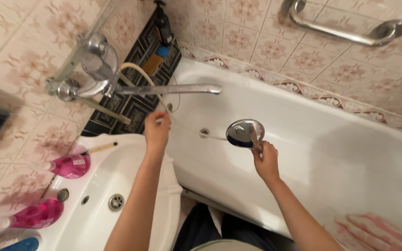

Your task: The person places a basin of laundry on the floor, closes a toilet lid, and then uses their hands to unscrew and reattach a shower head and hose to the faucet and a wall mount in a bathroom.

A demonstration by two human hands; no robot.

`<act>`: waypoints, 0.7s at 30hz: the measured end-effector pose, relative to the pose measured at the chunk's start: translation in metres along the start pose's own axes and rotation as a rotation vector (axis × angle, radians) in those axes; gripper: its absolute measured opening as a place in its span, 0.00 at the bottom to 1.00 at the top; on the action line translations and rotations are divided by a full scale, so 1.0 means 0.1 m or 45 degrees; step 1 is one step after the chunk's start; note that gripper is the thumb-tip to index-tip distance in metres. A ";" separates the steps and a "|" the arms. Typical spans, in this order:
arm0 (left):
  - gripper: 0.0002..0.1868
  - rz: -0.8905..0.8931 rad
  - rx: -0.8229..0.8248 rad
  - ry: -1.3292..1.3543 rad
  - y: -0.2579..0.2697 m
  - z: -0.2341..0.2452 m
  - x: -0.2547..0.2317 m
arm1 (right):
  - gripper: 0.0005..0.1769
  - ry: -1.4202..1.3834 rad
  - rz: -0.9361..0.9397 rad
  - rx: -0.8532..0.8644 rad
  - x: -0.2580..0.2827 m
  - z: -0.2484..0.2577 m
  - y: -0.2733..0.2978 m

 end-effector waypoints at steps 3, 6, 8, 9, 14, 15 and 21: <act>0.12 0.068 -0.007 0.006 0.10 0.09 0.01 | 0.12 0.038 0.130 0.009 0.07 0.04 -0.24; 0.12 0.158 0.007 -0.020 0.21 0.16 0.00 | 0.12 0.061 0.206 0.050 0.08 0.05 -0.48; 0.12 0.212 0.011 -0.045 0.26 0.17 -0.01 | 0.11 0.071 0.243 0.088 0.11 0.03 -0.59; 0.12 0.239 0.010 -0.050 0.30 0.17 -0.01 | 0.11 0.070 0.259 0.108 0.11 0.04 -0.63; 0.12 0.327 0.063 -0.045 0.44 0.04 0.05 | 0.09 0.196 0.106 0.045 0.00 0.17 -0.55; 0.12 0.323 0.080 -0.051 0.47 0.00 0.06 | 0.08 0.231 0.020 0.013 -0.08 0.19 -0.49; 0.12 0.314 0.236 -0.082 0.56 -0.48 0.07 | 0.08 0.386 -0.285 -0.158 -0.74 0.63 -0.08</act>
Point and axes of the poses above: each hand's wrist, its own y-axis away from the middle knuckle, its own z-axis out of the back of the hand, x = y × z, the point moved 8 cm from there along -y, towards the middle knuckle, and after that the axes turned 2 degrees about y, right-handed, at the moved point
